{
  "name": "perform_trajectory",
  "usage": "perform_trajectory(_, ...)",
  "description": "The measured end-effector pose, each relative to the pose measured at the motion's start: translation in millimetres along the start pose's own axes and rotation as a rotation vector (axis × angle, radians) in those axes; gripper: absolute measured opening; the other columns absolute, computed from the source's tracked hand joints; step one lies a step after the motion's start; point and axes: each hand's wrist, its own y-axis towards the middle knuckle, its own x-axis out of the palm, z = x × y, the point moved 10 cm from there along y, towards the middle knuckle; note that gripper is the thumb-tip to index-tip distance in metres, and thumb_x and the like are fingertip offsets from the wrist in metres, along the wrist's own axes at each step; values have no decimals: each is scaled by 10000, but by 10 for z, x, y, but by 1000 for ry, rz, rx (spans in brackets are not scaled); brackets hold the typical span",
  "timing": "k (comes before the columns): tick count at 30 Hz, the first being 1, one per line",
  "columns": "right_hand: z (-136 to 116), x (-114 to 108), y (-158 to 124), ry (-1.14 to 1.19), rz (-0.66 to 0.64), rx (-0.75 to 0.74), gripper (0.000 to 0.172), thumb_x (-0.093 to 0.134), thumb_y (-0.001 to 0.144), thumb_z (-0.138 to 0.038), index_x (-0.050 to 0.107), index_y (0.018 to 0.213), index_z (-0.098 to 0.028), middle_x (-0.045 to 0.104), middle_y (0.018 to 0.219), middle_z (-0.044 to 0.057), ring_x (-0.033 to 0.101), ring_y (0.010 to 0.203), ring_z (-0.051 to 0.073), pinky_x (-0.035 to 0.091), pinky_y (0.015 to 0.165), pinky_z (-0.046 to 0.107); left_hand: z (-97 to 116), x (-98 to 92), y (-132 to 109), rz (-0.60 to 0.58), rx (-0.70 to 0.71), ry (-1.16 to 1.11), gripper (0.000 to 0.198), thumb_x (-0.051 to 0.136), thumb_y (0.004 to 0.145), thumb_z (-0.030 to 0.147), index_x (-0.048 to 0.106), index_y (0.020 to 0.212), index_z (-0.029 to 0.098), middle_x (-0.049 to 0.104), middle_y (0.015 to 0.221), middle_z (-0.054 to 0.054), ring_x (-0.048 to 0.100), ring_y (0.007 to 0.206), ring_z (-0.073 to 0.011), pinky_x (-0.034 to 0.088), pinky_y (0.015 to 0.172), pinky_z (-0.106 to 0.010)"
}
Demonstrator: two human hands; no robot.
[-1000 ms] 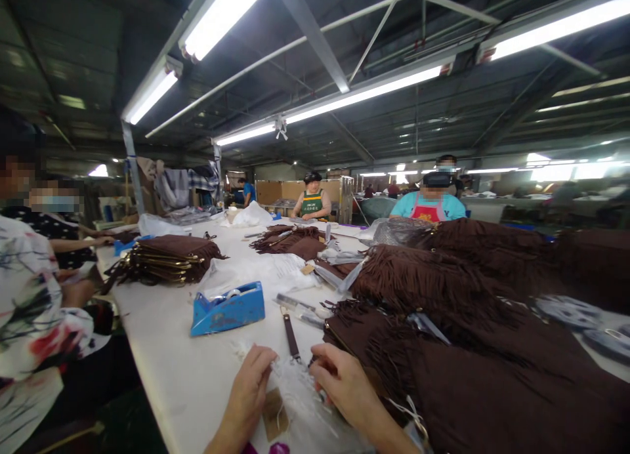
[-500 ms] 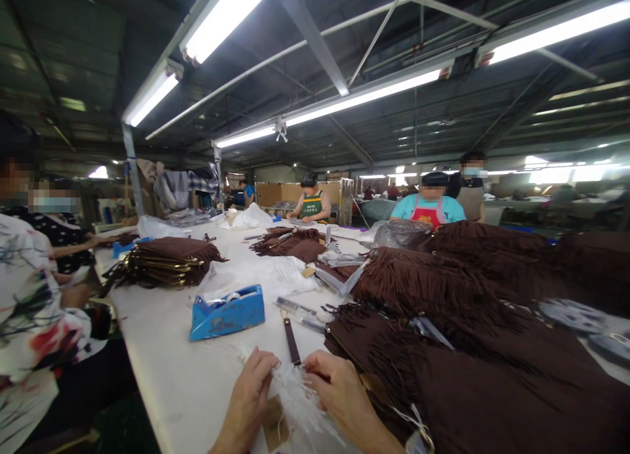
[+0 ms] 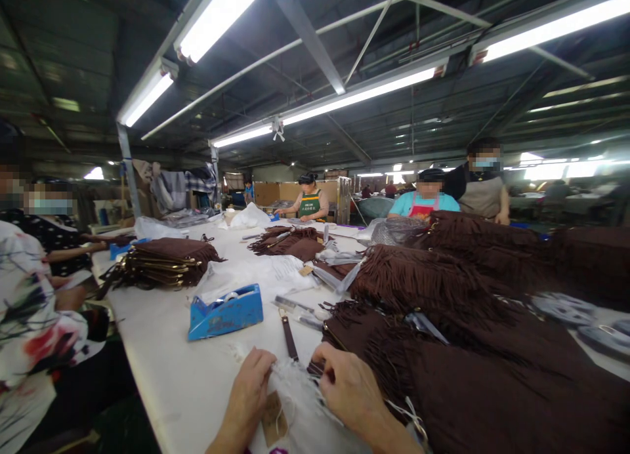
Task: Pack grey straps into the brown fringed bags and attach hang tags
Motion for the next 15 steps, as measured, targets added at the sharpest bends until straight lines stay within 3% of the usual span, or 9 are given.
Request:
perform_trajectory(4,485,-556,-179,-149,64,125,285,495,655,-71,598,853,-248,595,619,-31,551,586,179,248,555,276,-78,39,25,-40,-104,95,293,346,892,192,635,858,229,661,887,-70,612,912,-245,499,894,-402)
perform_trajectory(7,920,-1090,-470,19,158,222,197,471,654,-190,559,819,-252,505,556,-53,498,543,176,302,553,275,-164,108,42,-82,-85,144,293,358,870,191,646,837,231,694,890,-77,628,915,-256,421,1021,-486)
perform_trajectory(10,1242,-1532,-909,237,303,299,177,457,643,-301,543,789,-247,470,557,-54,495,547,179,367,556,275,-204,104,57,-31,30,138,330,440,767,191,667,1005,219,701,1109,-125,605,1086,-319,314,1088,-615)
perform_trajectory(13,1378,-1704,-1400,307,395,346,158,489,689,-309,538,824,-245,507,584,-51,515,549,168,393,537,259,-53,65,30,73,136,19,477,552,697,259,650,1164,247,634,1283,-126,530,1203,-379,316,1081,-637)
perform_trajectory(15,1344,-1664,-1696,298,395,338,131,510,741,-271,546,865,-248,553,616,-43,532,544,156,410,528,247,158,222,-17,-10,81,-210,429,566,770,357,646,1190,317,649,1271,-71,556,1171,-346,410,1038,-552)
